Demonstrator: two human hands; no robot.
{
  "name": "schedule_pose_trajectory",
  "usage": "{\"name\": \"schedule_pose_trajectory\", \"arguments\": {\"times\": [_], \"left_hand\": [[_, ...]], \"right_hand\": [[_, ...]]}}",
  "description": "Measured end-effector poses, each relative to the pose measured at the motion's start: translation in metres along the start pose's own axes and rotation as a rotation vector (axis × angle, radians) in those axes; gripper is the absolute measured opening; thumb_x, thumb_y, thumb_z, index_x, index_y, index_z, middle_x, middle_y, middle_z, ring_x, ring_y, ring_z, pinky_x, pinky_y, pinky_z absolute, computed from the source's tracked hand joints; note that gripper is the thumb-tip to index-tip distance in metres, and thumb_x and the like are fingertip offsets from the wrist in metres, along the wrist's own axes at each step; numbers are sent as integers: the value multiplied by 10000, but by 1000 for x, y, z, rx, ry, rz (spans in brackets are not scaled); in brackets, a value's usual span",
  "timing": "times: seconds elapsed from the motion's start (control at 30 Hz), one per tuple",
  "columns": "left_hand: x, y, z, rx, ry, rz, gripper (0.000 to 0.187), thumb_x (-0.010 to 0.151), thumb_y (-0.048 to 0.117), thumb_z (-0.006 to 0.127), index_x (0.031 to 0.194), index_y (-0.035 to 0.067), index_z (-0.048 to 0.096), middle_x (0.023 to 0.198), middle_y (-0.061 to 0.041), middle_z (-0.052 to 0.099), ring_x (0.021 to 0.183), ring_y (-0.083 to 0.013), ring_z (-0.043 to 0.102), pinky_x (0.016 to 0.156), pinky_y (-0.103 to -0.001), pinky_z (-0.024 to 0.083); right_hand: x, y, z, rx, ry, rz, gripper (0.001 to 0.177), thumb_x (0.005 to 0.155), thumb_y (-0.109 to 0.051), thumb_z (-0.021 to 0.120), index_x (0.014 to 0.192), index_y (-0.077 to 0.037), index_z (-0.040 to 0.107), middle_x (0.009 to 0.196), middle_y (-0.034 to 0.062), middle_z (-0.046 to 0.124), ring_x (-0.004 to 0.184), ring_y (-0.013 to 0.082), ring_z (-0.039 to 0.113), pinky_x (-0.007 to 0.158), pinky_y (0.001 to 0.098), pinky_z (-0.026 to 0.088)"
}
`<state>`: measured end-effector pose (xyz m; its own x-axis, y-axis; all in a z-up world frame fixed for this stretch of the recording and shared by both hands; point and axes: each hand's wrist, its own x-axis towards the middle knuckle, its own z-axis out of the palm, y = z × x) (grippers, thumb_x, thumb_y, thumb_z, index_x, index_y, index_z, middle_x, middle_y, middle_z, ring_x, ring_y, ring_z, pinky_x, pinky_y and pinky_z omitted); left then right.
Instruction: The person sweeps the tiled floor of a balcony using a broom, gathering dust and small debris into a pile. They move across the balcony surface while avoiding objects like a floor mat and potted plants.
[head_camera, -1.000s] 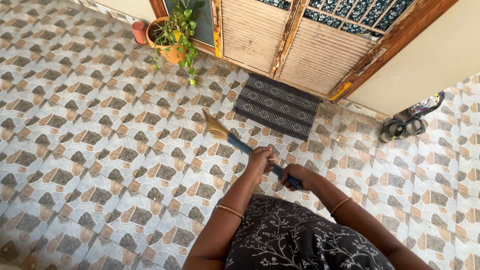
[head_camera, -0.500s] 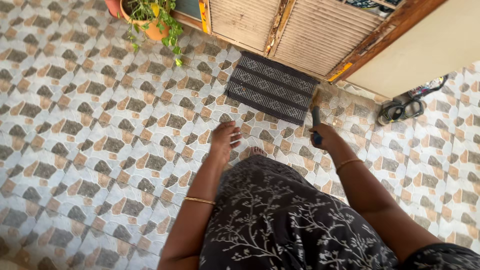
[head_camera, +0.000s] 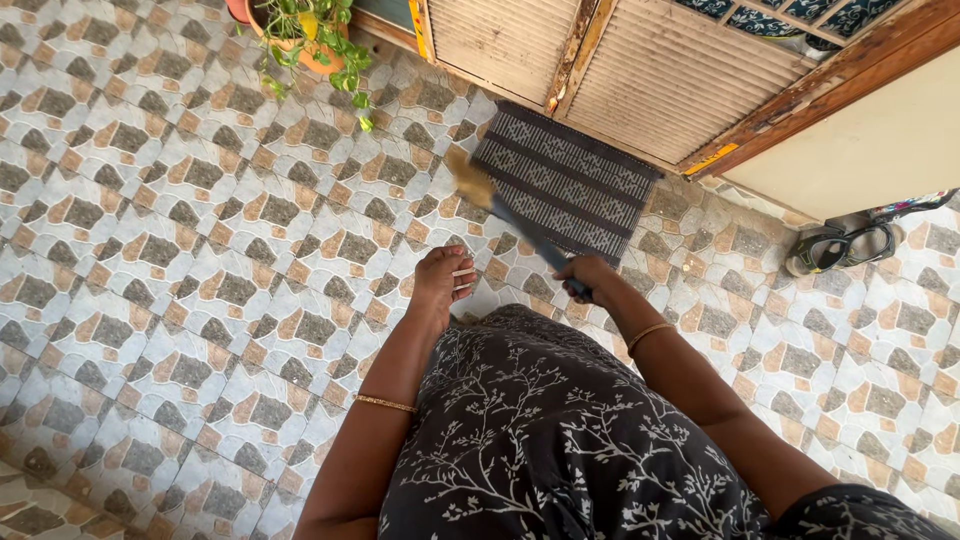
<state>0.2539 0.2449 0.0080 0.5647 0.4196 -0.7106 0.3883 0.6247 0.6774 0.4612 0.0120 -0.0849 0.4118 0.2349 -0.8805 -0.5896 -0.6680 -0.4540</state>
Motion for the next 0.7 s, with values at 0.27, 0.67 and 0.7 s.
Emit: {"name": "schedule_pose_trajectory", "arguments": {"times": [0.27, 0.67, 0.7], "left_hand": [[15, 3, -1, -10, 40, 1, 308, 939, 248, 607, 1223, 131, 632, 1027, -36, 710, 863, -176, 689, 762, -365, 527], [9, 21, 0, -43, 121, 4, 277, 966, 261, 621, 1193, 104, 626, 1027, -53, 714, 875, -195, 693, 758, -378, 523], [10, 23, 1, -37, 123, 3, 277, 966, 252, 614, 1201, 105, 625, 1029, -55, 712, 878, -195, 692, 761, -378, 526]], "right_hand": [[62, -9, -52, -57, 353, 44, 191, 842, 6, 769, 962, 113, 666, 708, 152, 642, 517, 211, 596, 412, 364, 453], [40, -42, -21, -270, -71, -47, 185, 883, -47, 750, 937, 86, 634, 681, 137, 603, 510, 184, 559, 429, 349, 432], [38, -44, -24, -244, -62, -56, 156, 876, -29, 745, 941, 64, 639, 672, 127, 597, 505, 183, 551, 431, 352, 429]]}}
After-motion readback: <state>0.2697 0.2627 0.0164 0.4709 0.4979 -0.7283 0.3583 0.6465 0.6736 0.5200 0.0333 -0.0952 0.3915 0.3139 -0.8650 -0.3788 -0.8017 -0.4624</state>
